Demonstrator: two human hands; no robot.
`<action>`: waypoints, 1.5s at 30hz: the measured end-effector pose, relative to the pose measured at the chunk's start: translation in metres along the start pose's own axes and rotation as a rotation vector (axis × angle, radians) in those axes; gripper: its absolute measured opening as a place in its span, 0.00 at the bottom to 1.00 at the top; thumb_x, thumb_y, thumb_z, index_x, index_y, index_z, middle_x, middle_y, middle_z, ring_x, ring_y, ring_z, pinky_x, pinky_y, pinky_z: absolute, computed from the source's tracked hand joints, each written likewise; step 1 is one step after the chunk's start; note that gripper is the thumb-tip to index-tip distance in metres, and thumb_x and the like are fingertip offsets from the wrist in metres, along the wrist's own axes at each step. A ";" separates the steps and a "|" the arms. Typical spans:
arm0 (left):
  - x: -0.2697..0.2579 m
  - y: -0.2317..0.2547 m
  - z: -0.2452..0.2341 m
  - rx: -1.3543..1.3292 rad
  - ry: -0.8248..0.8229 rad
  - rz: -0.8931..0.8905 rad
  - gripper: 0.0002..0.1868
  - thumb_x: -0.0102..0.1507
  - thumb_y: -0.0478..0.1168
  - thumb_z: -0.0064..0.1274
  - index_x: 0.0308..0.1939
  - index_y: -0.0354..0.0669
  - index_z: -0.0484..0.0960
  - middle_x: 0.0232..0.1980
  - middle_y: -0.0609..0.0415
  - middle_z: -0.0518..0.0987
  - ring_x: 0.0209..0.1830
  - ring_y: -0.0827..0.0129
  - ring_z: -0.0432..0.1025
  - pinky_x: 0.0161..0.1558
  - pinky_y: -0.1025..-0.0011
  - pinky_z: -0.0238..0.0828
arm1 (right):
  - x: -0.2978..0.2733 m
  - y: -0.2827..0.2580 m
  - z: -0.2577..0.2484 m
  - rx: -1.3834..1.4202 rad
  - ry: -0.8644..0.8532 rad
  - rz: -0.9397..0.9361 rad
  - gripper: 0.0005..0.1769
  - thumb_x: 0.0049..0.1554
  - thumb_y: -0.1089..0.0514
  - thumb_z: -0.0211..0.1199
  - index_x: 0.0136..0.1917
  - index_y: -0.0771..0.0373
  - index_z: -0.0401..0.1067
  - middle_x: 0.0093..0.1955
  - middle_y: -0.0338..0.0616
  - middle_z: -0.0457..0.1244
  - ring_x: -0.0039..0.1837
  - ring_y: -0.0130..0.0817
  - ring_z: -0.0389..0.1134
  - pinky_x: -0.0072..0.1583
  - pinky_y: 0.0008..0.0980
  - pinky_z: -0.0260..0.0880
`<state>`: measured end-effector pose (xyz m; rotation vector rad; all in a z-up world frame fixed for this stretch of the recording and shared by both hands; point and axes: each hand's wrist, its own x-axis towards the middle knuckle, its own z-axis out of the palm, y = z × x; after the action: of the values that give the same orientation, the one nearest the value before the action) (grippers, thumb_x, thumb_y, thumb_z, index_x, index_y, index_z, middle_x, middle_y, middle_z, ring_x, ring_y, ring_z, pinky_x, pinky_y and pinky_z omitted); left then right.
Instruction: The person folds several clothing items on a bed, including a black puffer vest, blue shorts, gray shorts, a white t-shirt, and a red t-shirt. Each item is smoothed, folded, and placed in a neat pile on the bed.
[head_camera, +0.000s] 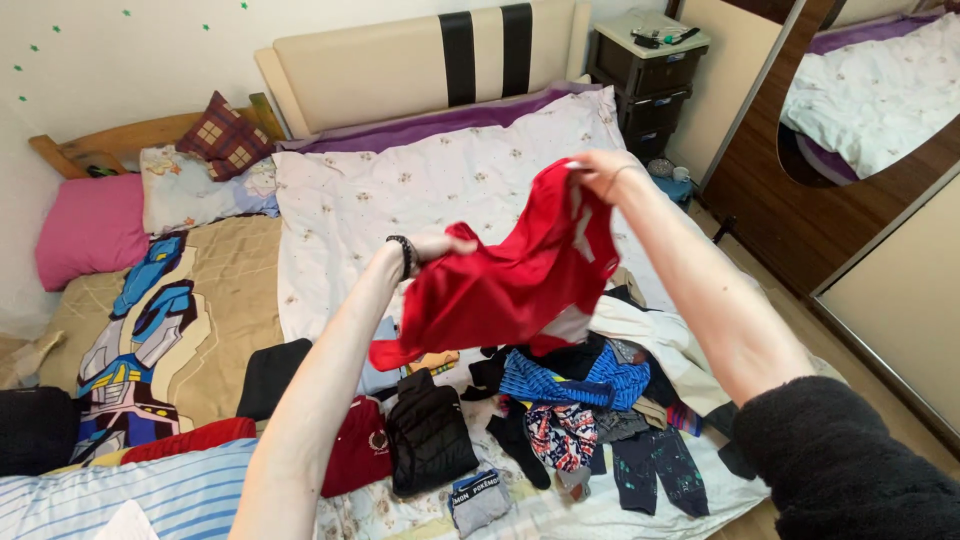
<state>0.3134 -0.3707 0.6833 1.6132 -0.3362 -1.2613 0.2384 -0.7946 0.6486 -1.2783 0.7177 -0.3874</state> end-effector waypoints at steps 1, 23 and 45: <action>0.028 -0.003 -0.007 0.001 0.000 0.001 0.33 0.57 0.45 0.71 0.60 0.33 0.75 0.48 0.38 0.83 0.43 0.47 0.82 0.44 0.52 0.82 | -0.064 0.022 0.001 0.000 0.000 -0.001 0.31 0.51 0.55 0.71 0.65 0.63 0.66 0.52 0.39 0.68 0.53 0.31 0.75 0.54 0.29 0.78; 0.104 -0.001 -0.019 -0.633 0.012 0.335 0.15 0.64 0.37 0.58 0.50 0.30 0.76 0.45 0.45 0.80 0.46 0.52 0.79 0.50 0.47 0.78 | -0.247 0.032 0.144 -0.498 -0.637 -0.043 0.15 0.54 0.56 0.71 0.49 0.68 0.76 0.37 0.51 0.69 0.37 0.38 0.74 0.39 0.31 0.78; 0.036 -0.043 -0.009 -0.360 0.275 0.646 0.15 0.65 0.43 0.61 0.53 0.43 0.82 0.41 0.49 0.84 0.36 0.63 0.81 0.40 0.59 0.85 | -0.160 0.063 0.199 -0.413 0.036 -0.109 0.43 0.44 0.23 0.74 0.57 0.58 0.76 0.52 0.51 0.70 0.53 0.48 0.75 0.49 0.54 0.79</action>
<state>0.3213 -0.3725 0.6269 1.2038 -0.3891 -0.5601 0.2494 -0.5317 0.6545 -1.7090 0.7866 -0.3621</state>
